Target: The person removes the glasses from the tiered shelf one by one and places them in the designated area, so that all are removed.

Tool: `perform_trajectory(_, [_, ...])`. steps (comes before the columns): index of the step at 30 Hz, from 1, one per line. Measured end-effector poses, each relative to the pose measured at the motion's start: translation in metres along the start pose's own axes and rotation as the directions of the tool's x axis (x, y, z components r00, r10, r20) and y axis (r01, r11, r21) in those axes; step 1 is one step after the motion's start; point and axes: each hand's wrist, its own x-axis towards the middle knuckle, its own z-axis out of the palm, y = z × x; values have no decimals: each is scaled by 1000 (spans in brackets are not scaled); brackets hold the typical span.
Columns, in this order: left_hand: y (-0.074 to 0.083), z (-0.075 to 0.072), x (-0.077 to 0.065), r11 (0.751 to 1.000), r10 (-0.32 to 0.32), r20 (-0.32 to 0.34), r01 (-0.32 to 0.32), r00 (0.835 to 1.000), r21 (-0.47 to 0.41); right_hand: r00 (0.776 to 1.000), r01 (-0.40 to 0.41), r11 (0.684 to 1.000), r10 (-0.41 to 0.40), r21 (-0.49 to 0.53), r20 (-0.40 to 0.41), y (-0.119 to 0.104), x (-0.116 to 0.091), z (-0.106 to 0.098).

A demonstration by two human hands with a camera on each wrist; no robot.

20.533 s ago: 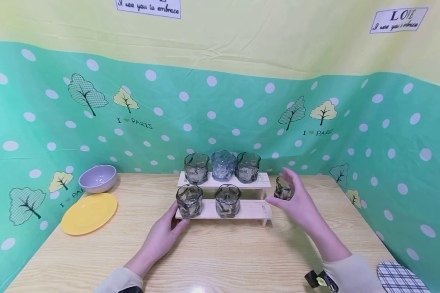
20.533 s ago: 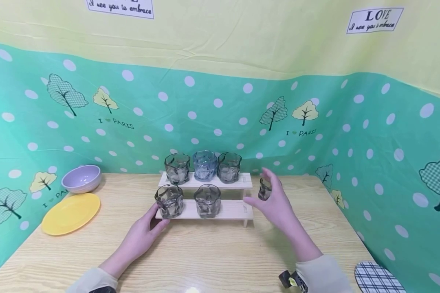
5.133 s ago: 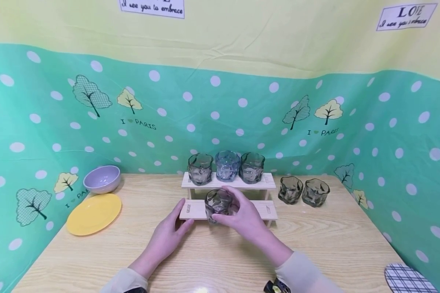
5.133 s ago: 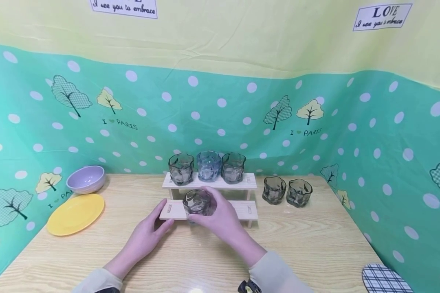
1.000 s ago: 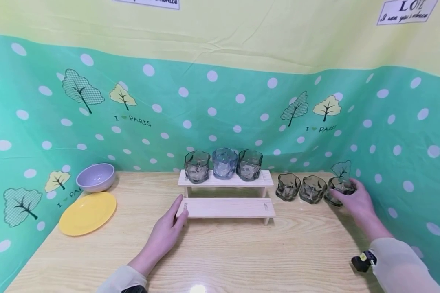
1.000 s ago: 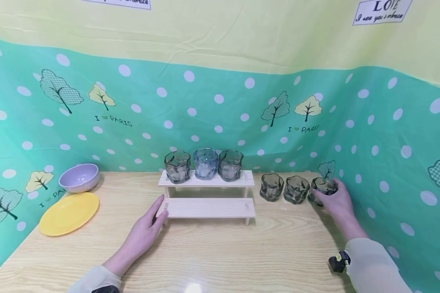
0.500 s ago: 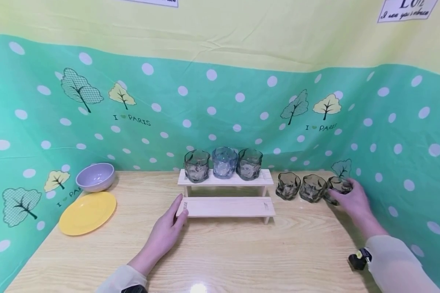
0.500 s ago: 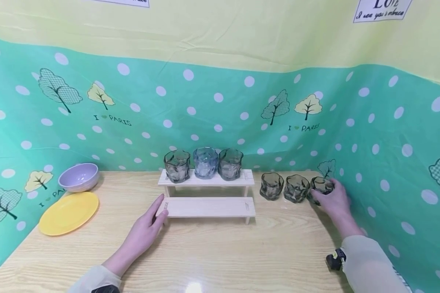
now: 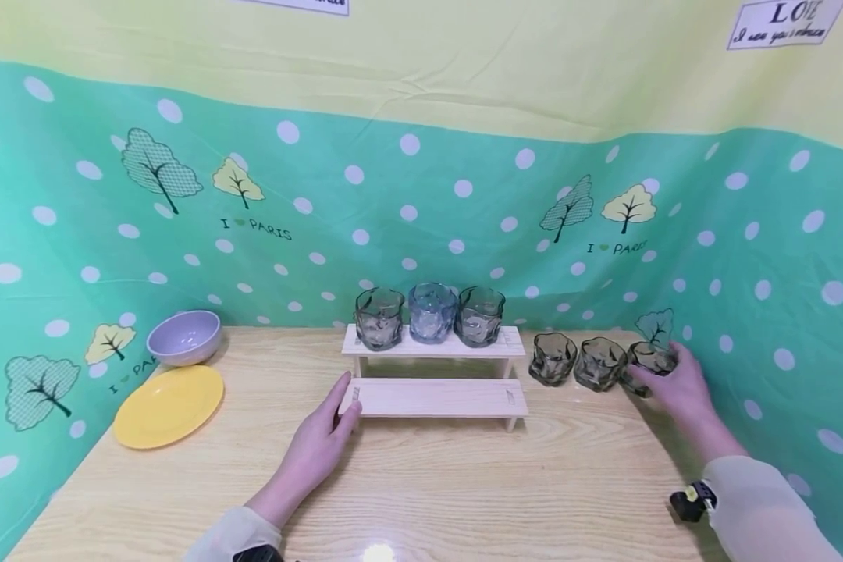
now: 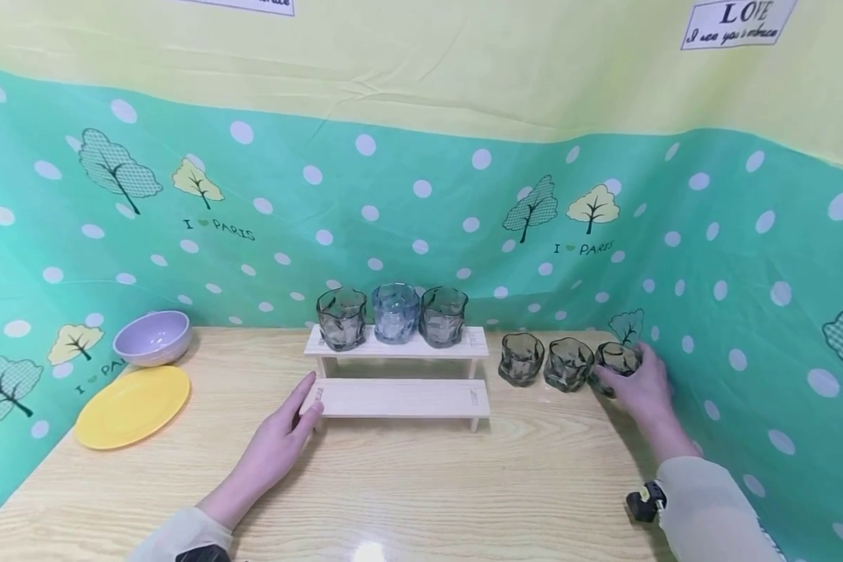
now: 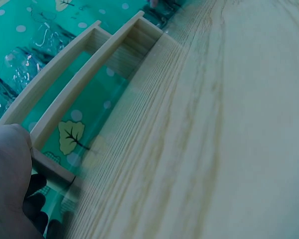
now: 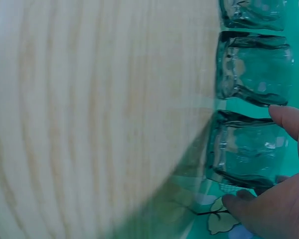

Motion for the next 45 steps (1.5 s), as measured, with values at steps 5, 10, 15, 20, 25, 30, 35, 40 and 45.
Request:
perform_trajectory(5, [0, 0, 1, 1000, -3, 2, 3, 1000, 2, 998, 52, 999, -52, 1, -18, -10, -2, -5])
perform_trajectory(10, [-1, 0, 1, 1000, -3, 2, 3, 1000, 4, 996, 89, 996, -90, -18, -28, -23, -6, -8])
perform_trajectory(15, [-1, 0, 0, 1000, -2, 5, 2, 1000, 1, 992, 117, 993, -118, -22, -55, -38, -12, -8])
perform_trajectory(20, [-2, 1, 1, 1000, 6, -5, -6, 1000, 8, 983, 162, 987, -162, -9, -81, -60, -17, -5])
perform_trajectory(25, [-4, 3, 1, 999, 28, -40, -27, 999, 20, 975, 204, 978, -198, 48, -102, -89, -27, 3])
perform_trajectory(30, [-3, 4, 0, 1000, 15, -37, -14, 999, 24, 970, 233, 962, -221, 140, -101, -116, -32, 19])
perform_trajectory(35, [-2, 4, -1, 1000, -4, -22, 5, 1000, 11, 969, 247, 944, -235, 218, -78, -139, -38, 38])
perform_trajectory(40, [-2, 3, -1, 1000, -21, -20, 21, 1000, 7, 958, 287, 914, -281, 286, -60, -160, -44, 57])
perform_trajectory(45, [-2, 3, -1, 1000, -22, -21, 22, 1000, 19, 950, 301, 884, -309, 359, -34, -176, -49, 75])
